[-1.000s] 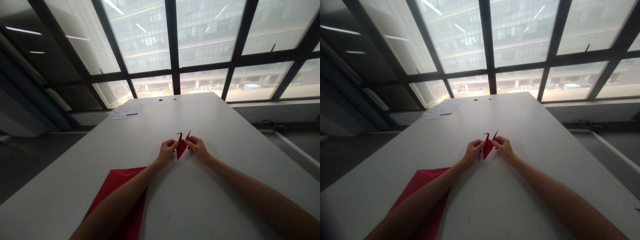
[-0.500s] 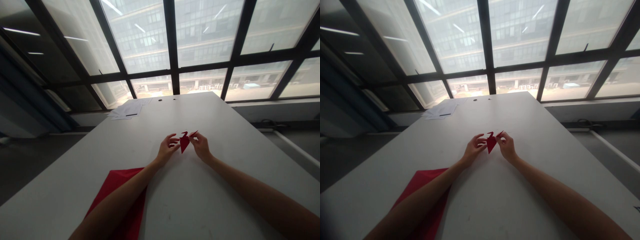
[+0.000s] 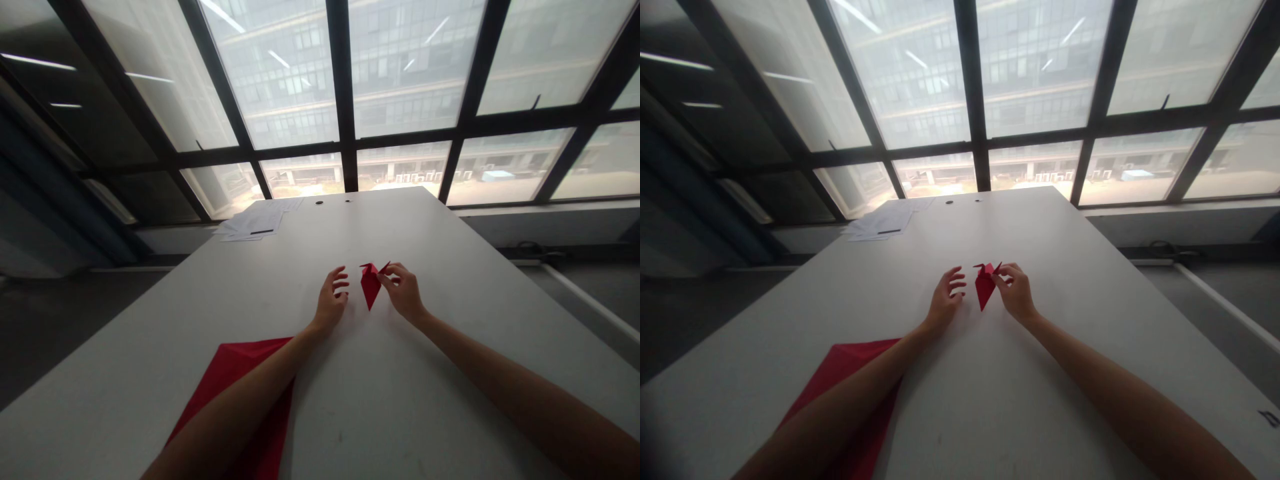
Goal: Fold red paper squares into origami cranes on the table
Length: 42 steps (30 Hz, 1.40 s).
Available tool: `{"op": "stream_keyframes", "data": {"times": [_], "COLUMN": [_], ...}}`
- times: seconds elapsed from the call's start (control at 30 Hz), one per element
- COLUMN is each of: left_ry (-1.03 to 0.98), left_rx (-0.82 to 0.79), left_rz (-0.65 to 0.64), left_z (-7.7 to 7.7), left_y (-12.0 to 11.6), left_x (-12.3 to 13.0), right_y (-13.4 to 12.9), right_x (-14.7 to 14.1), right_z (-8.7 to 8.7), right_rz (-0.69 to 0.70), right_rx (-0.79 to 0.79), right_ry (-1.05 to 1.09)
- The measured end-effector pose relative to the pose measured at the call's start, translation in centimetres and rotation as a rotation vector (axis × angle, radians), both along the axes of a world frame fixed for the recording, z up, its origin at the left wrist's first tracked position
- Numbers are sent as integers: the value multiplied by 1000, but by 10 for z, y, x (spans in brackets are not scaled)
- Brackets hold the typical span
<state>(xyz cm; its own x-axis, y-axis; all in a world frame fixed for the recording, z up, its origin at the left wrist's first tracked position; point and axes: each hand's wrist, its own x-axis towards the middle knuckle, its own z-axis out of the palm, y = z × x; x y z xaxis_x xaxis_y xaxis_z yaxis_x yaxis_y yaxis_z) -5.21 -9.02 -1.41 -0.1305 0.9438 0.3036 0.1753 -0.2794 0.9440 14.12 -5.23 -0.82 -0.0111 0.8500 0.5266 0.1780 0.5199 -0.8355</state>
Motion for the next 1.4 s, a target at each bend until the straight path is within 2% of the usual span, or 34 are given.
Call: {"op": "stream_keyframes", "data": {"times": [0.1, 0.27, 0.4, 0.5, 0.6, 0.73, 0.93, 1.03, 1.13, 1.23, 1.3, 1.4], "left_ry": [-73, -155, -178, -198, -205, -206, -225, -255, -349, -513, -649, -801], "left_rx": [-44, -40, -58, -73, -83, -94, -107, -121, -161, -175, -168, -147], "left_rz": [102, 87, 80, 82, 82, 80, 74, 84, 72, 28, 24, -21], "left_z": [-4, -9, -10, -10, -9, -6, -5, -3, 5, 22, 39, 69], "left_y": [3, 7, 8, 8, 7, 5, 5, 4, 3, 9, 16, 28], "left_x": [1, 2, 1, 1, 2, 3, 3, 2, 0, -1, -3, -9], "right_y": [16, 72, 124, 152, 166, 171, 166, 157, 138, 104, 70, 5], "right_x": [7, 11, 6, -1, -9, -14, -2, 9, 13, 1, -17, -52], "right_z": [11, 18, 6, -7, -15, -17, -14, -8, 2, 11, 13, 14], "right_rz": [-93, -66, -44, 7, 52, 94, 50, -43, -169, -186, -89, 114], "right_rx": [-4, 9, -46, -103, -152, -207, -251, -249, -218, -177, -153, -126], "right_ry": [-67, -155, -127, -109, -106, -137, -194, -203, -188, -190, -219, -289]}}
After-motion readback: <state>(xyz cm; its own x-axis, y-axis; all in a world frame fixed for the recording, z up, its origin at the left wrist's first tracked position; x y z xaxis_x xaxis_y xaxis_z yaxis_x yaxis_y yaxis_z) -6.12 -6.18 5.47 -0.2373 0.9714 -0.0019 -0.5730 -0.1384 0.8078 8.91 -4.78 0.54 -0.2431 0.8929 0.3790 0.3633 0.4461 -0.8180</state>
